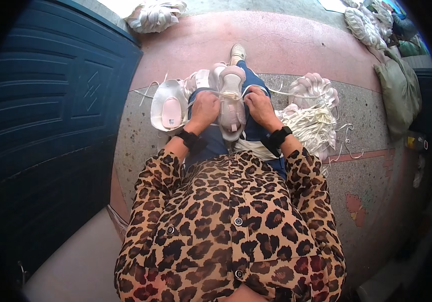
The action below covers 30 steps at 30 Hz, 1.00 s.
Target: The recorder is lacing and assembling white sneakers while sitting on the floor of a workshop.
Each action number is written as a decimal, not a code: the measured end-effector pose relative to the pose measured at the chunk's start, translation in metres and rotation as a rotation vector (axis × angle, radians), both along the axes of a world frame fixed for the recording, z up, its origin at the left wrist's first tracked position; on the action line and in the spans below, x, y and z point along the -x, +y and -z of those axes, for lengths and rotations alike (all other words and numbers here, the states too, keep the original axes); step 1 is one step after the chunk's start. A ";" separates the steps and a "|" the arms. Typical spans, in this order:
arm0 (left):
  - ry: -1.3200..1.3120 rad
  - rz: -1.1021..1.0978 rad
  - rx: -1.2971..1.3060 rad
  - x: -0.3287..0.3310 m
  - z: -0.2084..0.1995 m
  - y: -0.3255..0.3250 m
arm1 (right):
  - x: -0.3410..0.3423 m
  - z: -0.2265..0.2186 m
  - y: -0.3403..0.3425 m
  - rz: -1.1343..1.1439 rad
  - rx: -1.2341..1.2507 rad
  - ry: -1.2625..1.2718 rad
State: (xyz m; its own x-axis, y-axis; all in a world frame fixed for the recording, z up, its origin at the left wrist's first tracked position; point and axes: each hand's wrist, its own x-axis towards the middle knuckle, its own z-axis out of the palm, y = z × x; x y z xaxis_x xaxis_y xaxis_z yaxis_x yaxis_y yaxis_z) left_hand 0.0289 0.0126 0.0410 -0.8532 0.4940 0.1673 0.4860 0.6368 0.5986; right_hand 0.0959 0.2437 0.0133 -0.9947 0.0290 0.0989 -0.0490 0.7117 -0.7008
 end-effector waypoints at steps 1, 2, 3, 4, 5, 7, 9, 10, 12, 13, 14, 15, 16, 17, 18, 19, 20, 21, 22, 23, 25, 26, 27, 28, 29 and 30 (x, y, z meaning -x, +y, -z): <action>0.033 -0.009 0.000 0.000 0.001 0.002 | 0.000 0.000 0.000 0.006 -0.011 0.011; 0.050 -0.028 0.005 0.000 0.001 0.003 | 0.000 -0.001 -0.001 0.017 -0.027 0.011; 0.066 -0.047 0.010 -0.001 0.002 0.004 | 0.000 -0.001 -0.003 0.027 -0.041 0.010; 0.069 -0.079 0.021 -0.001 0.003 0.003 | 0.000 -0.002 -0.007 0.039 -0.057 0.002; 0.072 -0.110 0.032 -0.001 0.003 0.002 | 0.000 -0.004 -0.010 0.054 -0.068 0.001; 0.094 -0.086 0.066 0.000 0.001 0.001 | -0.001 -0.006 -0.015 0.096 -0.085 0.002; 0.125 -0.085 0.094 0.002 -0.003 0.000 | 0.001 -0.009 -0.019 0.107 -0.096 0.016; 0.140 -0.096 0.100 0.001 -0.006 0.002 | 0.002 -0.011 -0.021 0.093 -0.106 0.023; 0.162 -0.110 0.142 -0.001 -0.010 0.005 | 0.000 -0.017 -0.024 0.064 -0.114 0.026; 0.175 -0.111 0.177 0.000 -0.017 0.007 | 0.002 -0.022 -0.024 0.049 -0.113 0.027; 0.189 -0.113 0.211 0.001 -0.022 0.008 | 0.002 -0.023 -0.024 0.040 -0.128 0.061; 0.173 -0.089 0.237 0.001 -0.022 0.009 | 0.003 -0.027 -0.024 0.033 -0.144 0.095; 0.159 -0.069 0.264 0.002 -0.023 0.008 | 0.004 -0.029 -0.025 0.024 -0.159 0.129; 0.144 -0.049 0.290 0.004 -0.025 0.006 | 0.004 -0.031 -0.026 0.020 -0.173 0.132; 0.119 -0.010 0.308 0.007 -0.026 0.005 | 0.004 -0.032 -0.027 0.037 -0.185 0.140; 0.093 0.027 0.327 0.011 -0.029 0.003 | 0.003 -0.034 -0.030 0.052 -0.196 0.145; 0.066 0.063 0.346 0.013 -0.031 0.001 | 0.002 -0.035 -0.031 0.068 -0.208 0.151; 0.067 0.068 0.350 0.015 -0.033 0.001 | 0.000 -0.036 -0.033 0.100 -0.196 0.132; 0.065 0.076 0.354 0.016 -0.036 0.001 | -0.001 -0.037 -0.035 0.126 -0.195 0.123; 0.064 0.085 0.359 0.017 -0.039 0.001 | -0.002 -0.038 -0.037 0.151 -0.193 0.113; 0.044 0.082 0.374 0.016 -0.043 0.002 | -0.003 -0.040 -0.037 0.183 -0.217 0.117; 0.033 0.080 0.381 0.015 -0.044 0.002 | -0.004 -0.041 -0.036 0.186 -0.225 0.118; 0.021 0.087 0.387 0.015 -0.045 0.002 | -0.003 -0.042 -0.035 0.189 -0.233 0.122; 0.009 0.095 0.392 0.016 -0.046 0.001 | -0.003 -0.043 -0.035 0.180 -0.236 0.126; -0.003 0.102 0.398 0.017 -0.046 0.000 | -0.003 -0.044 -0.035 0.172 -0.239 0.125; 0.004 0.105 0.385 0.017 -0.045 0.000 | -0.004 -0.044 -0.034 0.164 -0.242 0.124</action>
State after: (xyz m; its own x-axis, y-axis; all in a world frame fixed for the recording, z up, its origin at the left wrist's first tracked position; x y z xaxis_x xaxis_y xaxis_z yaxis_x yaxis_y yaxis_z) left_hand 0.0121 0.0121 0.0864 -0.7942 0.6061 -0.0439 0.5626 0.7607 0.3239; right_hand 0.0996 0.2092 0.0575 -0.9586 0.1485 0.2429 0.0054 0.8626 -0.5058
